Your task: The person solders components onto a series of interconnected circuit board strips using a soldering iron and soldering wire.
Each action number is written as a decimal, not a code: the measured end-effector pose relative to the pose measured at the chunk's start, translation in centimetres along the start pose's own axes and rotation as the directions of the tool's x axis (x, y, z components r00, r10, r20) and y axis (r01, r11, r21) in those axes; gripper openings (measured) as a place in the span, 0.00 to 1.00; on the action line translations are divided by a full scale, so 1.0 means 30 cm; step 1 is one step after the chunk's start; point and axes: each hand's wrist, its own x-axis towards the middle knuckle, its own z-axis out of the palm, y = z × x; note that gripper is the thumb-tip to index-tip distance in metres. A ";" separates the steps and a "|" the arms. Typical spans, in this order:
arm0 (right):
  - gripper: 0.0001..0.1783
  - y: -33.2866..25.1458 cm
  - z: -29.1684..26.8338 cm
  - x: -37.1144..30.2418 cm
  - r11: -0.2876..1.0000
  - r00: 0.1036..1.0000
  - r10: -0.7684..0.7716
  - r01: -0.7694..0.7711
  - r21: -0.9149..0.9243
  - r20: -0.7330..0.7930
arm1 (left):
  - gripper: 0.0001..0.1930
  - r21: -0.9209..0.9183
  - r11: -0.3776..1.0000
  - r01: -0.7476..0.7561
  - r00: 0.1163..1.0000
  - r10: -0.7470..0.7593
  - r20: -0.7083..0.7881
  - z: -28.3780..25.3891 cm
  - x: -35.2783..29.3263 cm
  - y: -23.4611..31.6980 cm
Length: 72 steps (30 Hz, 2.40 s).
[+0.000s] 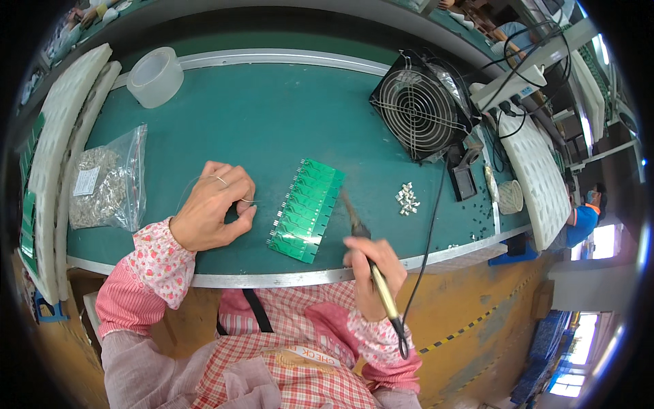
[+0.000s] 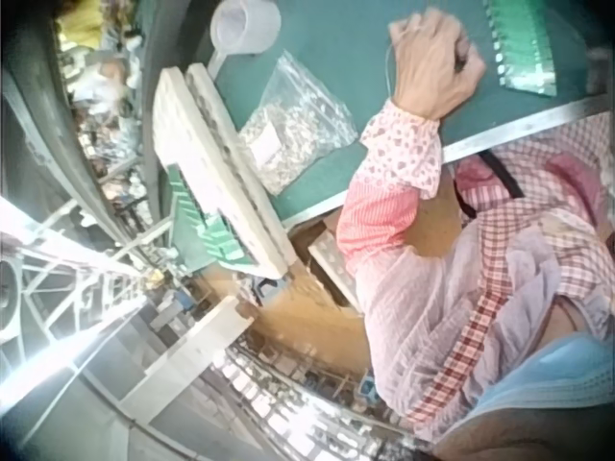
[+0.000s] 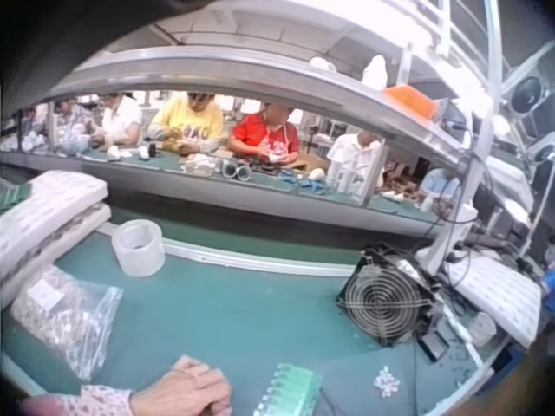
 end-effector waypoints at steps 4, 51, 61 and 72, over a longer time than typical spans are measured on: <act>0.23 0.030 0.033 0.181 0.804 0.939 -0.238 0.335 -0.492 0.250 | 0.10 0.013 0.999 0.030 0.999 -0.029 -0.022 0.000 -0.012 -0.009; 0.14 -0.017 0.154 0.044 0.745 0.873 0.440 -0.225 0.627 -0.210 | 0.07 -0.850 0.063 0.523 0.795 -0.397 0.459 -0.013 0.011 0.005; 0.15 -0.010 0.145 0.033 0.759 0.881 0.415 -0.197 0.620 -0.228 | 0.06 -0.846 0.079 0.527 0.788 -0.419 0.451 -0.001 0.016 0.015; 0.14 -0.019 0.163 0.031 0.785 0.883 0.393 -0.176 0.595 -0.257 | 0.07 -0.858 0.167 0.486 0.823 -0.418 0.385 -0.014 0.008 0.012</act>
